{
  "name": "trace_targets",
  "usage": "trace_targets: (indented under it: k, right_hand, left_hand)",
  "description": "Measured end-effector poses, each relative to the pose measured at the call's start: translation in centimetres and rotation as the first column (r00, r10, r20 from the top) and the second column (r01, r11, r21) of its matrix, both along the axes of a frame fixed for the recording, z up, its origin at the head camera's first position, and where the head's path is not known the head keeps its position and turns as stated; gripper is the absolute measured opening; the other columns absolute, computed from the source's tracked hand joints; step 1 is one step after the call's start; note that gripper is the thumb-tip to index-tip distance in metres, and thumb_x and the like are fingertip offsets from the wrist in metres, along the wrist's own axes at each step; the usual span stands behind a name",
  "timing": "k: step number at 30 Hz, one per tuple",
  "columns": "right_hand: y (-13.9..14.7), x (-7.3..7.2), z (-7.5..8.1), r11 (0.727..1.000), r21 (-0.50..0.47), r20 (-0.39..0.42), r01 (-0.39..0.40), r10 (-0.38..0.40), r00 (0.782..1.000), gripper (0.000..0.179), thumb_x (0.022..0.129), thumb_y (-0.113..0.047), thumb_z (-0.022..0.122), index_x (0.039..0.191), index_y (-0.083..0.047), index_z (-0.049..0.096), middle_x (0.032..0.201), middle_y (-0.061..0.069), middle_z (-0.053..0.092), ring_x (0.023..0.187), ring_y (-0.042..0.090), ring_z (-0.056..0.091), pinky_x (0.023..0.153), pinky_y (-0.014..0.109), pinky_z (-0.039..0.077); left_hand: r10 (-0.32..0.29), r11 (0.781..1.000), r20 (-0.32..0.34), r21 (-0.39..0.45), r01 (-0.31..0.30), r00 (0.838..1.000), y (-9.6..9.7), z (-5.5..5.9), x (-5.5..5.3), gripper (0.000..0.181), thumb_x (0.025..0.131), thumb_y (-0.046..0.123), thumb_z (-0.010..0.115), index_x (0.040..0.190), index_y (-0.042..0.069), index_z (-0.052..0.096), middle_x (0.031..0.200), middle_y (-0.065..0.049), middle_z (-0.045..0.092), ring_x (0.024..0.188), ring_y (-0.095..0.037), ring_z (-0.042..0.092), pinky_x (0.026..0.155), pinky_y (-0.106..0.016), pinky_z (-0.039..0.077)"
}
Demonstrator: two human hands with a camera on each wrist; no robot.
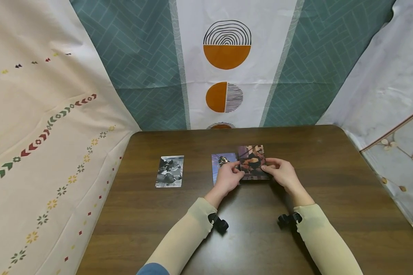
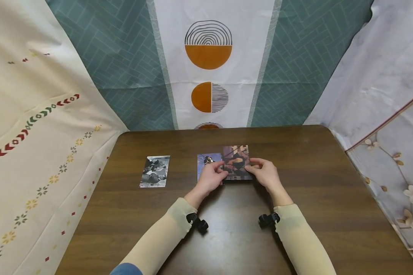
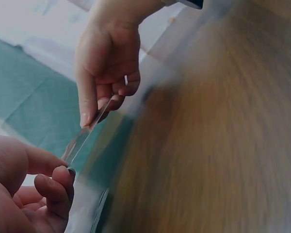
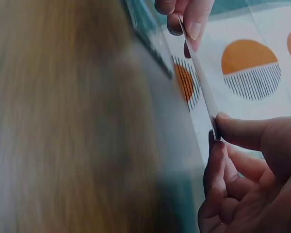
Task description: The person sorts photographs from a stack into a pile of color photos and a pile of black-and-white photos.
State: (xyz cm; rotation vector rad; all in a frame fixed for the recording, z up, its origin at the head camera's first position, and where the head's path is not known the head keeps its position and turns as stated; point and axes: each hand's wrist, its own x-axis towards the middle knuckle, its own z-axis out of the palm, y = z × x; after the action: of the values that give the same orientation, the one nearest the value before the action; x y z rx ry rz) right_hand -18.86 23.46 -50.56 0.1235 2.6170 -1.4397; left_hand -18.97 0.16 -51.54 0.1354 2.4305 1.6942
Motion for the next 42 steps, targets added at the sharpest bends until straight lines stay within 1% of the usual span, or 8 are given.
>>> trace_targets:
  k: [9,18,21,23,25,29,32,42]
  right_hand:
    - [3.9,0.7,-0.3,0.99,0.133,-0.014,-0.038,0.041,0.999,0.067,0.106,-0.039,0.068,0.157,0.001,0.05,0.143,0.031,0.06,0.129,0.049,0.057,0.101,0.061,0.05]
    - [6.3,1.3,-0.3,0.961,0.267,0.002,-0.069,0.071,0.997,0.072,0.105,-0.042,0.068,0.156,0.005,0.049,0.138,0.032,0.063,0.126,0.052,0.058,0.101,0.065,0.048]
    - [6.8,1.4,-0.3,0.952,0.299,0.004,-0.067,0.069,0.998,0.072,0.105,-0.042,0.068,0.155,0.006,0.049,0.137,0.032,0.064,0.126,0.053,0.057,0.103,0.067,0.045]
    - [7.1,1.4,-0.4,0.948,0.311,0.005,-0.063,0.064,0.998,0.072,0.105,-0.043,0.068,0.155,0.005,0.05,0.136,0.032,0.064,0.127,0.053,0.057,0.104,0.068,0.045]
    - [7.3,1.4,-0.5,0.945,0.322,0.004,-0.057,0.059,0.998,0.071,0.105,-0.042,0.068,0.154,0.006,0.05,0.135,0.032,0.065,0.127,0.054,0.057,0.104,0.068,0.044]
    - [7.7,1.6,-0.5,0.937,0.347,-0.003,-0.043,0.047,0.999,0.069,0.105,-0.04,0.068,0.153,0.007,0.051,0.134,0.031,0.066,0.127,0.054,0.057,0.104,0.068,0.044]
    - [7.8,1.7,-0.7,0.931,0.362,-0.005,-0.036,0.04,0.999,0.069,0.104,-0.039,0.069,0.151,0.008,0.052,0.133,0.031,0.066,0.126,0.055,0.057,0.104,0.068,0.044]
    - [7.9,1.7,-0.7,0.921,0.388,-0.014,-0.032,0.04,0.999,0.07,0.104,-0.037,0.07,0.154,0.008,0.049,0.134,0.032,0.065,0.125,0.055,0.057,0.103,0.069,0.044]
  left_hand:
    - [-0.078,0.993,0.002,-0.091,0.078,0.997,4.0,0.0,-0.2,0.053,0.096,0.006,0.074,0.147,-0.001,0.062,0.077,0.006,0.068,0.051,-0.005,0.058,0.06,-0.022,0.05]
    - [-0.103,0.951,0.024,-0.292,0.106,0.994,7.5,-0.1,-0.1,0.059,0.09,0.012,0.075,0.148,0.005,0.064,0.068,0.011,0.063,0.063,-0.003,0.055,0.068,-0.021,0.046]
    - [-0.107,0.936,0.034,-0.333,0.113,0.994,8.4,-0.4,-0.2,0.06,0.09,0.013,0.075,0.148,0.006,0.064,0.064,0.01,0.059,0.063,-0.007,0.054,0.066,-0.022,0.045]
    - [-0.11,0.923,0.021,-0.368,0.11,0.994,9.1,-1.4,-0.6,0.06,0.089,0.014,0.072,0.148,0.008,0.065,0.064,0.007,0.058,0.062,-0.01,0.052,0.063,-0.024,0.044]
    - [-0.116,0.924,0.044,-0.362,0.124,0.992,9.6,-1.6,-0.7,0.061,0.089,0.014,0.072,0.149,0.009,0.064,0.064,0.001,0.06,0.058,-0.014,0.05,0.061,-0.028,0.043]
    - [-0.12,0.907,0.044,-0.4,0.127,0.992,10.6,-2.8,-1.3,0.061,0.088,0.018,0.073,0.149,0.015,0.065,0.098,0.0,0.078,0.071,-0.015,0.065,0.065,-0.03,0.05]
    - [-0.124,0.887,0.017,-0.446,0.119,0.992,11.2,-3.2,-1.3,0.057,0.087,0.02,0.076,0.144,0.015,0.069,0.126,0.001,0.076,0.1,-0.016,0.072,0.077,-0.03,0.056]
    - [-0.152,0.836,-0.003,-0.534,0.127,0.988,11.9,-2.9,-1.1,0.07,0.088,0.023,0.077,0.154,0.008,0.059,0.128,-0.004,0.073,0.105,-0.017,0.071,0.083,-0.029,0.058]
